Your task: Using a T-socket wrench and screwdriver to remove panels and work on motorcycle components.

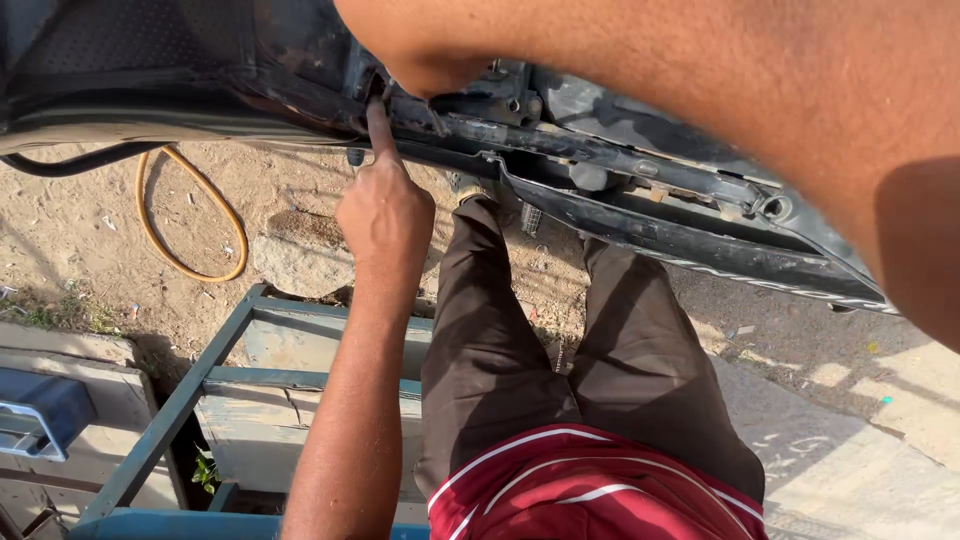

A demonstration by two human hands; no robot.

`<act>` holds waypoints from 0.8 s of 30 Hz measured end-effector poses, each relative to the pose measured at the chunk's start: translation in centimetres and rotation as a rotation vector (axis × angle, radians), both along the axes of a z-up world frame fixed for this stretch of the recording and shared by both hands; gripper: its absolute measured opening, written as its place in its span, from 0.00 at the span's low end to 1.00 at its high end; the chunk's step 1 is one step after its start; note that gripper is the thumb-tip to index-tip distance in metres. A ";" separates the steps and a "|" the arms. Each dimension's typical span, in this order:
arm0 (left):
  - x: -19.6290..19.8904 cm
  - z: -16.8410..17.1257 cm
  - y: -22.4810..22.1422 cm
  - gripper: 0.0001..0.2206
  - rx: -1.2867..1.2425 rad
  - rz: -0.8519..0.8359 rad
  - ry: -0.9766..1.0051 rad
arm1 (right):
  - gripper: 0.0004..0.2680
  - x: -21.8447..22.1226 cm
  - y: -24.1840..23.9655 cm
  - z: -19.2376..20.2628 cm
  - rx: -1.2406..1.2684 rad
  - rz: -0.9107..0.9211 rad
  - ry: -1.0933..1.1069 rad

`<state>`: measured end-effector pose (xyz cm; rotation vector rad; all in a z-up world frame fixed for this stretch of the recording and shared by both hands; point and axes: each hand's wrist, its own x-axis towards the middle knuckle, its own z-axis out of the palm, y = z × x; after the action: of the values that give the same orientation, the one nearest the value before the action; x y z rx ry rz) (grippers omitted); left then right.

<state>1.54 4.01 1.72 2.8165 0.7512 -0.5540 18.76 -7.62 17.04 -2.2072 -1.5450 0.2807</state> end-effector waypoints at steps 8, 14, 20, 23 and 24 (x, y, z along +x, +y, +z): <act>0.2 0.6 0.8 0.38 -0.036 -0.077 0.043 | 0.03 0.9 1.6 -3.3 -0.161 -0.014 0.162; 0.0 0.7 0.9 0.38 -0.077 -0.038 0.141 | 0.03 -2.7 -2.1 -3.6 -0.258 -0.103 0.208; -0.3 0.1 1.3 0.39 -0.014 -0.100 0.015 | 0.12 -6.7 -4.0 -3.7 -0.200 -0.476 0.624; -0.3 -0.2 1.1 0.40 -0.055 -0.099 0.000 | 0.13 -5.4 -4.0 -3.8 -0.185 -0.508 0.649; -0.6 -0.2 1.2 0.41 -0.052 -0.094 0.024 | 0.12 -4.2 -3.7 -3.8 -0.220 -0.457 0.646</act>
<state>0.99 5.18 1.52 2.8135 0.6014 -0.6141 14.55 -11.30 13.25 -2.2318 -0.6753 0.9364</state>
